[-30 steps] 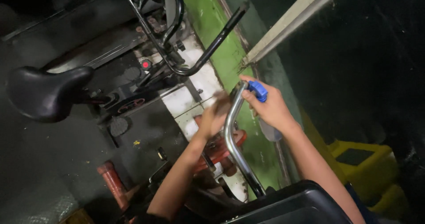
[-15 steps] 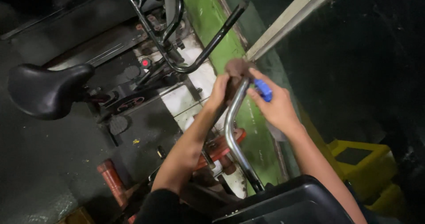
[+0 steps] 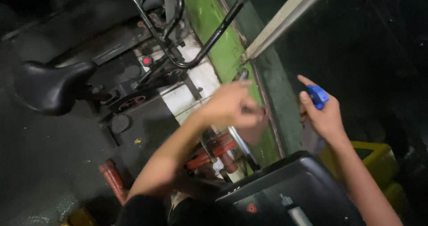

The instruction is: Cleaning a stationary exercise bike with a spray bottle and a cloth.

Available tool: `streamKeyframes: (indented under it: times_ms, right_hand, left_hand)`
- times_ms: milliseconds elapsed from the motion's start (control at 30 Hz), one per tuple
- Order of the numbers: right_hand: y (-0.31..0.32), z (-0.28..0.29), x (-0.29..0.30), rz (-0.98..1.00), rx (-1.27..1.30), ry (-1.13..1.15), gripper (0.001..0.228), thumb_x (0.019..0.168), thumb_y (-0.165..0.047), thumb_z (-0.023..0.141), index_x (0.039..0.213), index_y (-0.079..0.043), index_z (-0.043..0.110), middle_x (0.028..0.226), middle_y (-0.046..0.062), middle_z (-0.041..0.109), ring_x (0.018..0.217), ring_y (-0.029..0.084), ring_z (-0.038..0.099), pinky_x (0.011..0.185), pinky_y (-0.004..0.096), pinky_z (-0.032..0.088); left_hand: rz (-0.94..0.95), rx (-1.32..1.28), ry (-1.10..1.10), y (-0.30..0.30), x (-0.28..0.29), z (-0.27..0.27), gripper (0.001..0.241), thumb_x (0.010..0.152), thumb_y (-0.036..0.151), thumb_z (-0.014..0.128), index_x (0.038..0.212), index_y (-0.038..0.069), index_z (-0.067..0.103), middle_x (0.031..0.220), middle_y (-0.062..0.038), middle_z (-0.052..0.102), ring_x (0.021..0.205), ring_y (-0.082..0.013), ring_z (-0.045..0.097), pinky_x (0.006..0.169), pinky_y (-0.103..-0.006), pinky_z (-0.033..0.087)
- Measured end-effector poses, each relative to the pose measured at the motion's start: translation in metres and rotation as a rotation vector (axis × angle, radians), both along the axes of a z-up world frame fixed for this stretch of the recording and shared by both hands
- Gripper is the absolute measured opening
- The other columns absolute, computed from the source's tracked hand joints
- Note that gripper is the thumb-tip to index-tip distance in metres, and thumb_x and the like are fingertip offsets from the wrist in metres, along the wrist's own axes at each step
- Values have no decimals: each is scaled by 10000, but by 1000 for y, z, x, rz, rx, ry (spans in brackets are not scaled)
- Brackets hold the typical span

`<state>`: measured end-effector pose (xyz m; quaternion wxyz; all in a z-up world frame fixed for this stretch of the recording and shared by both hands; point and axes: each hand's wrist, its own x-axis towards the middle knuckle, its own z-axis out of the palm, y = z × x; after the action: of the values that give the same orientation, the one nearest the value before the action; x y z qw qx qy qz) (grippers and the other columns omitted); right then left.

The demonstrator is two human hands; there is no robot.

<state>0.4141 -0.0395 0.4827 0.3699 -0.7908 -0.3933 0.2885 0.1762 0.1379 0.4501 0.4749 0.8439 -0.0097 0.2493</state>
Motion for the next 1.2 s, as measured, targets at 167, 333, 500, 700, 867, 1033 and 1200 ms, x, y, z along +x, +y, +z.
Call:
streamKeyframes:
  times_ms: [167,333,500,700,867,1033,1200]
  right_hand:
    - [-21,11,-3,-4,-26,-5,495,1020,-315,598,1484,-142,582,676,10,581,553,89,560,537,269,498]
    - [-43,12,-5,0,42,42,483,1047,-322,585,1485,-119,585,736,10,594,628,79,570,567,271,514]
    - [-80,40,-17,-16,55,-132,460,1088,-306,566,1494,-93,604,759,0,606,684,80,570,654,254,484]
    - [-142,57,-33,-147,156,-133,451,1116,-321,590,1491,-73,619,770,-21,567,691,75,560,660,245,451]
    - [-184,67,-60,-254,132,-184,495,1119,-350,602,1516,-55,626,817,-11,575,701,93,519,643,262,393]
    - [-234,68,-69,-172,291,-204,482,1181,-402,598,1464,-12,612,800,11,553,735,96,578,788,277,505]
    - [-253,89,-96,-292,346,-232,524,1171,-453,553,1442,-8,599,756,63,576,642,151,592,659,335,514]
  left_hand:
    - [193,116,-88,-69,-40,0,201,796,308,732,710,126,741,646,-64,652,737,-266,656,1170,-543,396]
    - [379,266,-423,-140,-21,-98,178,972,164,668,1049,4,673,1108,-154,666,1110,-306,678,1227,-542,403]
    - [382,246,-143,-57,-29,-41,194,858,270,767,944,98,742,974,-113,695,1033,-321,653,1078,-518,410]
    - [154,-497,-106,30,36,-79,340,933,276,735,1141,7,724,1024,-97,716,970,-198,669,858,-345,554]
    - [186,-732,-223,18,47,-93,424,971,284,750,1240,-40,697,1111,-151,751,963,-203,716,820,-310,618]
    - [246,-1218,-482,-69,-33,-78,568,1025,229,638,1504,40,400,1477,-151,528,1329,-288,585,1064,-382,555]
    - [289,-870,-181,-160,-80,-117,460,1068,177,620,1470,-33,543,1386,-120,595,1255,-212,575,1093,-343,464]
